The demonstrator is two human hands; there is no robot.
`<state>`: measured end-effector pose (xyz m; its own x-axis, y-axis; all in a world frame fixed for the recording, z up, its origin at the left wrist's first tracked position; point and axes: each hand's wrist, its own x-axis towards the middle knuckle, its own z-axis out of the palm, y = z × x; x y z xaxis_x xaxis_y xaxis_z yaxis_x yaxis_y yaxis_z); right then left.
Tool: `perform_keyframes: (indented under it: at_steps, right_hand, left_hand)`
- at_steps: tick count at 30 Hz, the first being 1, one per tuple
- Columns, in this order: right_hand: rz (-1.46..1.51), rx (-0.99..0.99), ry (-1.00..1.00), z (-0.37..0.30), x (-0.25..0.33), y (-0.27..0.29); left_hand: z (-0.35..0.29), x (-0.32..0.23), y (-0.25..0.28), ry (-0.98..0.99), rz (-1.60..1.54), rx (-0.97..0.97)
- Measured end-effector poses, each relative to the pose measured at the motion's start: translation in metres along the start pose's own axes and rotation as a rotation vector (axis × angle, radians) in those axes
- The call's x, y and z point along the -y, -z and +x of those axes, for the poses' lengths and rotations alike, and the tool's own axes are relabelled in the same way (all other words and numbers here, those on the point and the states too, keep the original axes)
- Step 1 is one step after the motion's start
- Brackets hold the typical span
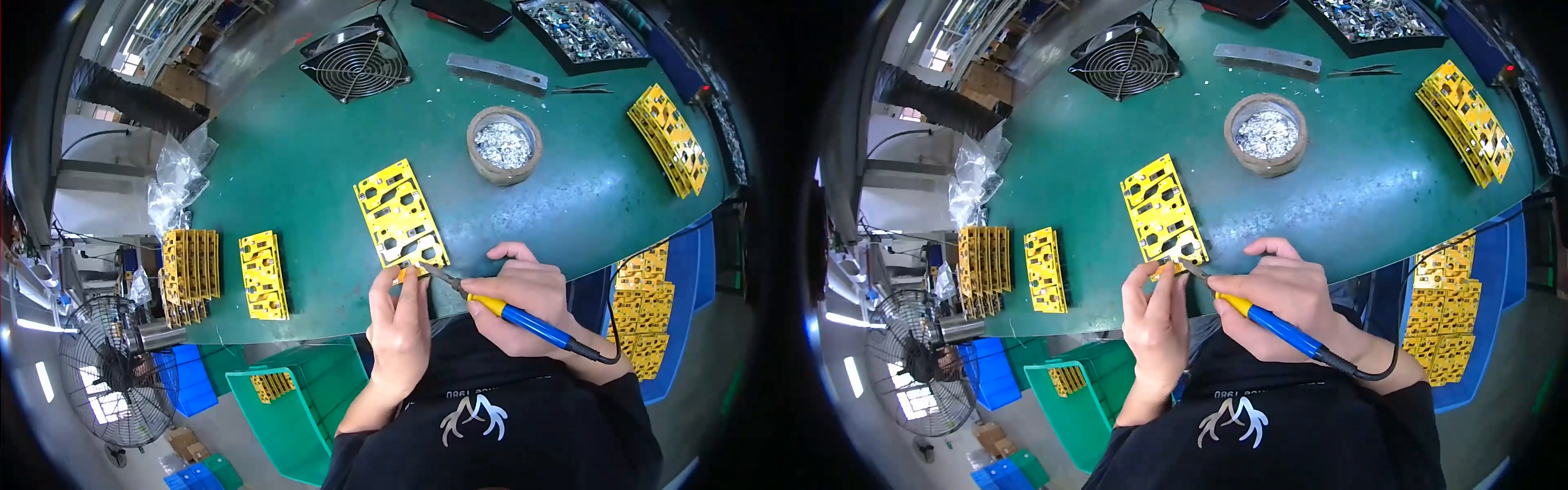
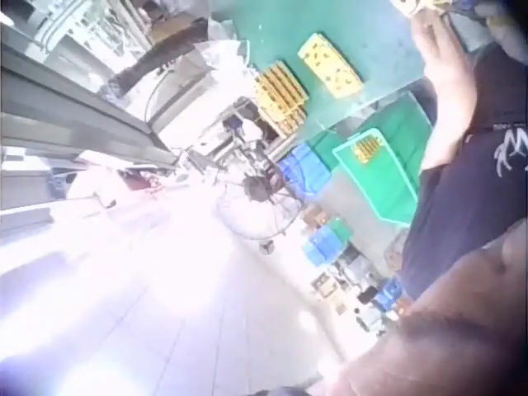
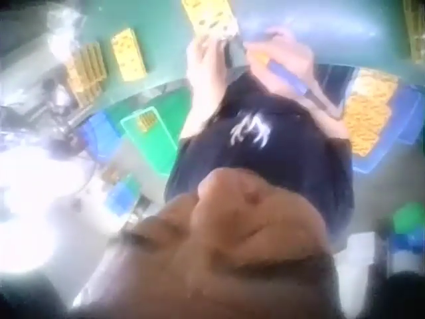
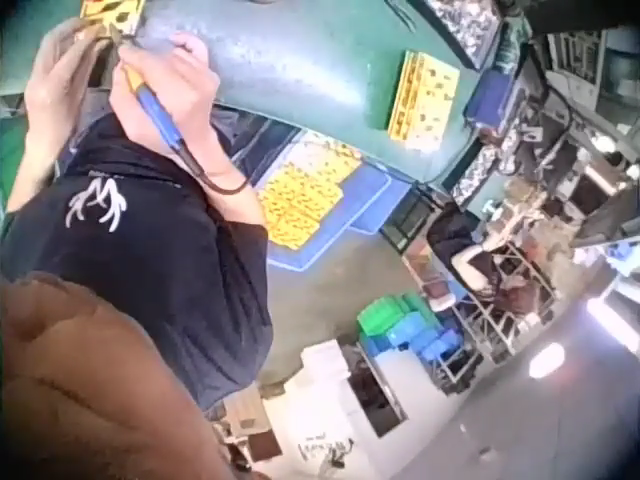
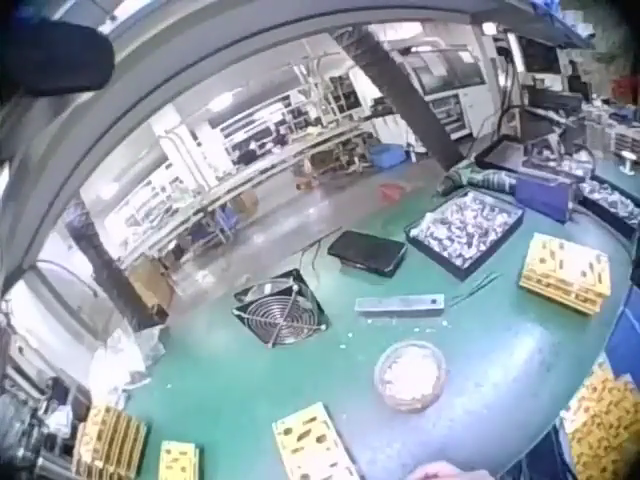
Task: The person solders components onto yellow circuit boards using a soldering iron and solder wire, repeating the process across multiple boards and stacking them on the workbench.
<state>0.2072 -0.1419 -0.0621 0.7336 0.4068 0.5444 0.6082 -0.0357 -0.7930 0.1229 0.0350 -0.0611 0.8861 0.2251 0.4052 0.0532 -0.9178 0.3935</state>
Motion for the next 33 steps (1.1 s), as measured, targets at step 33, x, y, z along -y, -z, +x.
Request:
perform_keyframes:
  at_steps: [33]
  right_hand:
    - [-0.414, -0.272, 0.021, 0.003, -0.007, 0.043]
  left_hand:
    - [0.014, -0.005, 0.013, -0.171, -0.305, 0.186]
